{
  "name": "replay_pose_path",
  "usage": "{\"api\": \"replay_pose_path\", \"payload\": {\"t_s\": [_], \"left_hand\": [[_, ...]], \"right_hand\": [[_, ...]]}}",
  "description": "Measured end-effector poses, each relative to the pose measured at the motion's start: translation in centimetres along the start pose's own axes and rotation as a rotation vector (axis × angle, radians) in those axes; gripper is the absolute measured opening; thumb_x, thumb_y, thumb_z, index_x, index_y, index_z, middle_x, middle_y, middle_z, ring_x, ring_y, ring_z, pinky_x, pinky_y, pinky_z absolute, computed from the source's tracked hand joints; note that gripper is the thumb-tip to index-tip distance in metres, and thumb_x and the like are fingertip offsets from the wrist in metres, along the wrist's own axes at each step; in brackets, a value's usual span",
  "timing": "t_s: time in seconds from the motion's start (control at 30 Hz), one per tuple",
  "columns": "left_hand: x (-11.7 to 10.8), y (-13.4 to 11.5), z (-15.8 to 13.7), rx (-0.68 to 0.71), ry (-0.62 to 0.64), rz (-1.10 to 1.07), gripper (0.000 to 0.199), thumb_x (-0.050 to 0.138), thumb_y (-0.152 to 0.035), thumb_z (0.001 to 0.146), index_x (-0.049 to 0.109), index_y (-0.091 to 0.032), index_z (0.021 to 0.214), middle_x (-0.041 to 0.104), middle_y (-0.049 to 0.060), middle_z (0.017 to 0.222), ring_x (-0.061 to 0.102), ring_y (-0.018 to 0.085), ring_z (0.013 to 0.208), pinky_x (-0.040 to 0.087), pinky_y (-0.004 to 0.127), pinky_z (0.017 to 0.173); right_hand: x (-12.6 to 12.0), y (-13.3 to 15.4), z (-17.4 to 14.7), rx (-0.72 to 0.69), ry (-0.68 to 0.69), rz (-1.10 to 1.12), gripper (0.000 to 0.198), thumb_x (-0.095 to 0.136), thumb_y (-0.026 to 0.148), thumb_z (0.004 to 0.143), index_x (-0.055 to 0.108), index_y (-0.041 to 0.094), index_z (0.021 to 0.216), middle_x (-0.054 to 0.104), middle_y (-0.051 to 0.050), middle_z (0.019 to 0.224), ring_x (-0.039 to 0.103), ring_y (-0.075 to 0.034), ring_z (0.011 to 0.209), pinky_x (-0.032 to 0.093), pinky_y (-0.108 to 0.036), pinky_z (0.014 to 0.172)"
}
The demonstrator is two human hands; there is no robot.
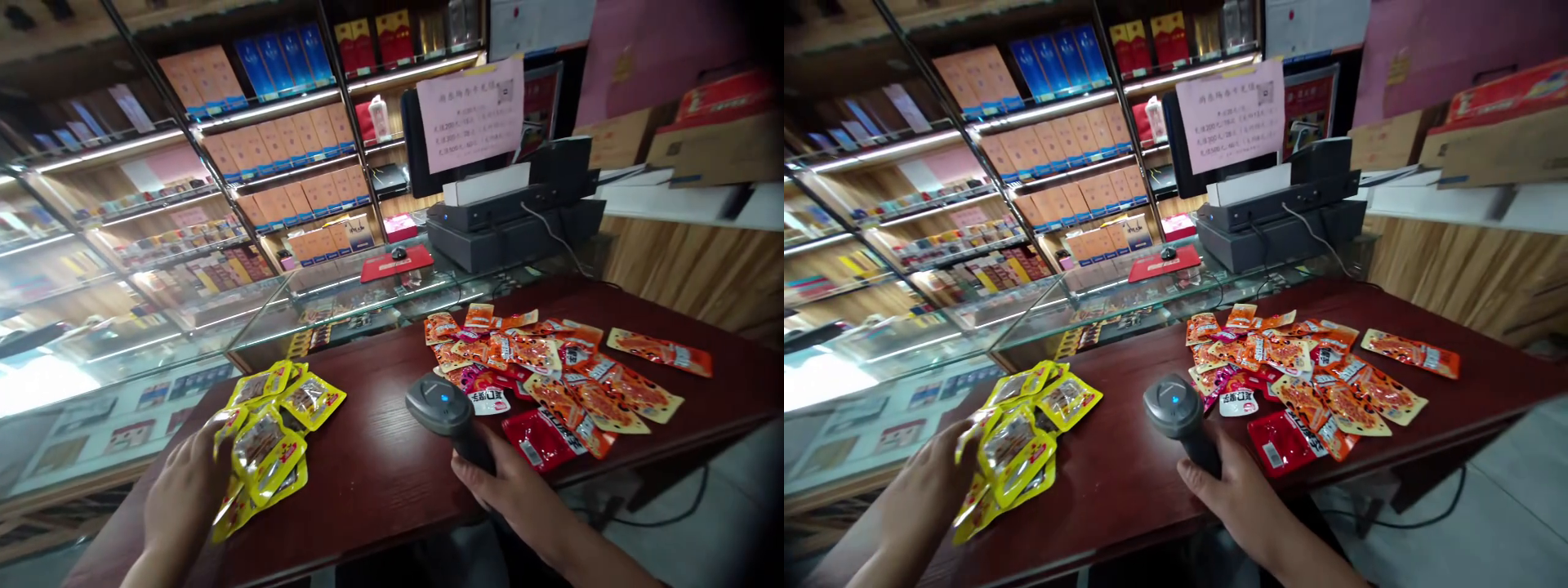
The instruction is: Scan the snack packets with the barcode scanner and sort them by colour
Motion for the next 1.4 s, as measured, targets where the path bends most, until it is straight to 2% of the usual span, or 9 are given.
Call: {"api": "replay_pose_path", "payload": {"t_s": [0.1, 0.33, 0.5, 0.67, 0.87, 1.03, 1.17, 1.3, 1.4], "left_hand": [[0.5, -6.6, 2.1, 0.061, 0.011, -0.138, 0.049, 0.035, -0.049, 0.097, 0.057, -0.018, 0.129, 0.068, 0.017, 0.123, 0.063, 0.035, 0.114, 0.048, 0.046, 0.094], [2.2, -29.3, 1.4, 0.469, 0.399, -0.468, 0.044, 0.047, -0.054, 0.095, 0.068, -0.019, 0.114, 0.071, 0.014, 0.115, 0.064, 0.029, 0.111, 0.047, 0.040, 0.098], [2.4, -35.6, -0.2, 0.434, 0.493, -0.330, 0.063, 0.070, -0.069, 0.073, 0.066, -0.013, 0.101, 0.067, 0.022, 0.111, 0.062, 0.039, 0.109, 0.047, 0.044, 0.090], [3.8, -35.2, -0.2, 0.258, 0.660, -0.544, 0.046, 0.084, -0.047, 0.066, 0.061, -0.018, 0.092, 0.071, 0.015, 0.094, 0.069, 0.031, 0.087, 0.047, 0.034, 0.074], [5.9, -31.4, -1.6, 0.054, 0.970, -1.209, 0.043, 0.081, -0.046, 0.069, 0.055, -0.021, 0.091, 0.068, 0.001, 0.068, 0.060, 0.016, 0.052, 0.041, 0.024, 0.051], [5.5, -26.9, 0.2, -0.101, 0.745, -1.448, 0.049, 0.088, -0.048, 0.060, 0.058, -0.017, 0.083, 0.066, 0.000, 0.069, 0.059, 0.012, 0.058, 0.044, 0.021, 0.054], [6.1, -25.3, 1.3, -0.302, 0.718, -1.669, 0.056, 0.088, -0.052, 0.061, 0.061, -0.018, 0.097, 0.070, 0.002, 0.078, 0.064, 0.014, 0.060, 0.050, 0.024, 0.053], [6.5, -24.7, 2.7, -0.481, 0.624, -1.868, 0.045, 0.087, -0.035, 0.069, 0.061, -0.018, 0.102, 0.068, 0.002, 0.083, 0.065, 0.012, 0.063, 0.052, 0.021, 0.055], [6.5, -25.0, 3.7, -0.565, 0.653, -2.146, 0.025, 0.071, -0.013, 0.083, 0.060, -0.018, 0.105, 0.057, -0.003, 0.072, 0.050, 0.004, 0.049, 0.038, 0.013, 0.044]], "right_hand": [[-1.4, 0.5, 0.2, -0.014, -0.003, -0.050, 0.046, 0.076, 0.052, 0.082, 0.072, 0.020, 0.114, 0.072, -0.005, 0.088, 0.065, -0.026, 0.090, 0.053, -0.035, 0.084], [-5.8, -0.1, -0.3, 0.091, -0.076, 0.016, 0.043, 0.071, 0.057, 0.086, 0.063, 0.021, 0.108, 0.047, 0.007, 0.065, 0.041, -0.012, 0.056, 0.035, -0.023, 0.052], [-8.6, 0.1, -0.9, 0.084, -0.157, -0.041, 0.038, 0.071, 0.057, 0.086, 0.063, 0.022, 0.102, 0.053, 0.005, 0.071, 0.045, -0.013, 0.062, 0.038, -0.023, 0.056], [-9.0, 0.8, -1.0, 0.055, -0.183, -0.035, 0.037, 0.072, 0.055, 0.085, 0.065, 0.022, 0.098, 0.050, 0.005, 0.062, 0.044, -0.014, 0.055, 0.038, -0.024, 0.051], [-8.3, 0.3, -1.0, 0.089, -0.145, -0.024, 0.040, 0.071, 0.056, 0.085, 0.062, 0.022, 0.105, 0.043, 0.007, 0.063, 0.039, -0.012, 0.055, 0.034, -0.023, 0.049], [-6.7, 0.1, -0.5, 0.080, -0.101, -0.012, 0.038, 0.070, 0.056, 0.086, 0.061, 0.022, 0.100, 0.044, 0.007, 0.066, 0.038, -0.012, 0.057, 0.033, -0.023, 0.051], [-4.2, 0.3, 0.6, 0.059, -0.037, -0.009, 0.038, 0.068, 0.056, 0.087, 0.060, 0.022, 0.102, 0.043, 0.008, 0.065, 0.038, -0.012, 0.057, 0.032, -0.023, 0.052], [-1.0, -0.1, 2.4, 0.080, 0.031, 0.040, 0.039, 0.067, 0.056, 0.087, 0.059, 0.022, 0.105, 0.038, 0.010, 0.060, 0.035, -0.011, 0.052, 0.029, -0.023, 0.050], [1.3, -1.2, 4.3, 0.067, 0.068, 0.057, 0.042, 0.068, 0.057, 0.084, 0.060, 0.021, 0.103, 0.038, 0.011, 0.055, 0.035, -0.011, 0.048, 0.027, -0.023, 0.047]]}}
Point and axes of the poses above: each hand's wrist, its own z-axis towards the middle knuckle, its own x-axis out of the palm, y = z × x, the point moved 6 cm from there along z, towards the middle knuckle
